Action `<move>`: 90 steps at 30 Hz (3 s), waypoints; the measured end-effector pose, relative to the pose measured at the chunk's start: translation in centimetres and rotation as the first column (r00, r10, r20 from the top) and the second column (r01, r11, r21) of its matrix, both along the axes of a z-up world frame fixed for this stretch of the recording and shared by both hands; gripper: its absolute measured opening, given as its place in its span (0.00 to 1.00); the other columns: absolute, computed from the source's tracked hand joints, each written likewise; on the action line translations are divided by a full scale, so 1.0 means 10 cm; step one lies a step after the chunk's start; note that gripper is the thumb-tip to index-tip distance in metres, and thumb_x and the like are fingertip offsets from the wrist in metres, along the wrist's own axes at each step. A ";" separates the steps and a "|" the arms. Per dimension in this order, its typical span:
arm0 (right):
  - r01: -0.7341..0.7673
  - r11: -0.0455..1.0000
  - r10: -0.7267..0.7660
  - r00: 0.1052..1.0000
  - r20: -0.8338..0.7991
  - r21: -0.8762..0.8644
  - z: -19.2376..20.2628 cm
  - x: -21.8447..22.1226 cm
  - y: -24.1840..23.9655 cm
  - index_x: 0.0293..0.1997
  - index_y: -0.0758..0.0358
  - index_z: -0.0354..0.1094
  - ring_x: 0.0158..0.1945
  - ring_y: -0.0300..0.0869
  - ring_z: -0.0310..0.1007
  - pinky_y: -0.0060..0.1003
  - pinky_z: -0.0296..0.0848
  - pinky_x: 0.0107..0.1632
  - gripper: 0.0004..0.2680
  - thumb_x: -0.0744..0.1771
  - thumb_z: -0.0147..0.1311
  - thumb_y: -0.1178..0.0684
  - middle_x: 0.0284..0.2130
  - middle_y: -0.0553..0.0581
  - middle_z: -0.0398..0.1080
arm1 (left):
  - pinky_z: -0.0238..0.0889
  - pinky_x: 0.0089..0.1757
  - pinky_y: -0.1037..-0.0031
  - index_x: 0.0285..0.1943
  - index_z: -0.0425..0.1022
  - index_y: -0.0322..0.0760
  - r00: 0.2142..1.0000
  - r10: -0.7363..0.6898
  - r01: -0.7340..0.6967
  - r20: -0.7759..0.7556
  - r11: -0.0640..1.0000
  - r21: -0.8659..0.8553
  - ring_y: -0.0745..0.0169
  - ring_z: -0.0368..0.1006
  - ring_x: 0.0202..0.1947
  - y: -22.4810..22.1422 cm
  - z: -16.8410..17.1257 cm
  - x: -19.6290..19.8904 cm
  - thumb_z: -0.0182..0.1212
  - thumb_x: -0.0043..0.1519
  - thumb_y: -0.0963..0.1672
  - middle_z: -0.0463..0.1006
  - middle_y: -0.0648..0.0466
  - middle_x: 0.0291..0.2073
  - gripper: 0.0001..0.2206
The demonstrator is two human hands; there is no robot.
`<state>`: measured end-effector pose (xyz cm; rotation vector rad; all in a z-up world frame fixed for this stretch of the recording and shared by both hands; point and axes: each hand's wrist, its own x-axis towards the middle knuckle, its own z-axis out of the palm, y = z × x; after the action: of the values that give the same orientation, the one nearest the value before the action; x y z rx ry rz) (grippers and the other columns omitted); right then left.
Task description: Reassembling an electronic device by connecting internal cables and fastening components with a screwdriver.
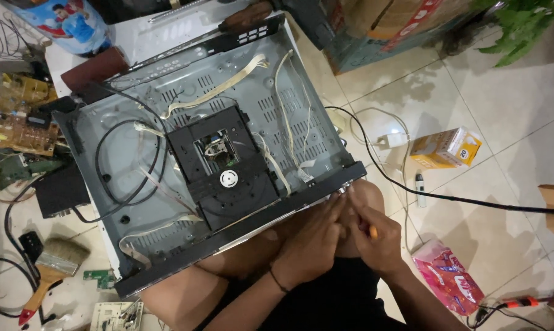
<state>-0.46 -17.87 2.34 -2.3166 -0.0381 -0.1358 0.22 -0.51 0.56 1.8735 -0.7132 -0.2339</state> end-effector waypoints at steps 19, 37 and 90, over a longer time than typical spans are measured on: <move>0.104 0.974 -0.072 0.984 -0.163 0.203 0.08 0.06 -0.19 0.59 0.63 0.72 0.25 0.35 0.63 0.28 0.64 0.31 0.16 0.64 0.53 0.63 0.34 0.52 0.78 | 0.51 0.68 0.55 0.51 0.67 0.24 0.986 0.111 -0.105 0.122 0.993 -0.057 0.34 0.54 0.74 0.03 -0.06 -0.10 0.45 0.66 0.36 0.61 0.35 0.71 0.08; -0.610 0.749 0.662 0.703 -0.260 0.259 0.08 -0.13 -0.62 0.43 0.61 0.72 0.37 0.48 0.74 0.36 0.71 0.43 0.06 0.66 0.52 0.55 0.37 0.55 0.77 | 0.57 0.52 0.62 0.59 0.72 0.30 0.693 0.394 -0.650 0.604 0.703 0.288 0.51 0.69 0.45 -0.61 0.80 0.39 0.63 0.59 0.45 0.76 0.48 0.46 0.21; -0.497 0.192 0.482 0.799 0.360 0.846 0.63 0.75 1.52 0.26 0.55 0.56 0.28 0.40 0.56 0.36 0.63 0.36 0.15 0.72 0.38 0.44 0.24 0.50 0.52 | 0.58 0.47 0.64 0.43 0.79 0.42 0.243 0.559 -0.950 0.793 0.301 0.078 0.54 0.71 0.35 1.80 0.44 -0.70 0.61 0.65 0.52 0.76 0.50 0.37 0.12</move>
<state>7.01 -2.72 8.61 -1.0219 -0.5839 0.1490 -6.83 17.52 4.99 2.6930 0.1011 1.1163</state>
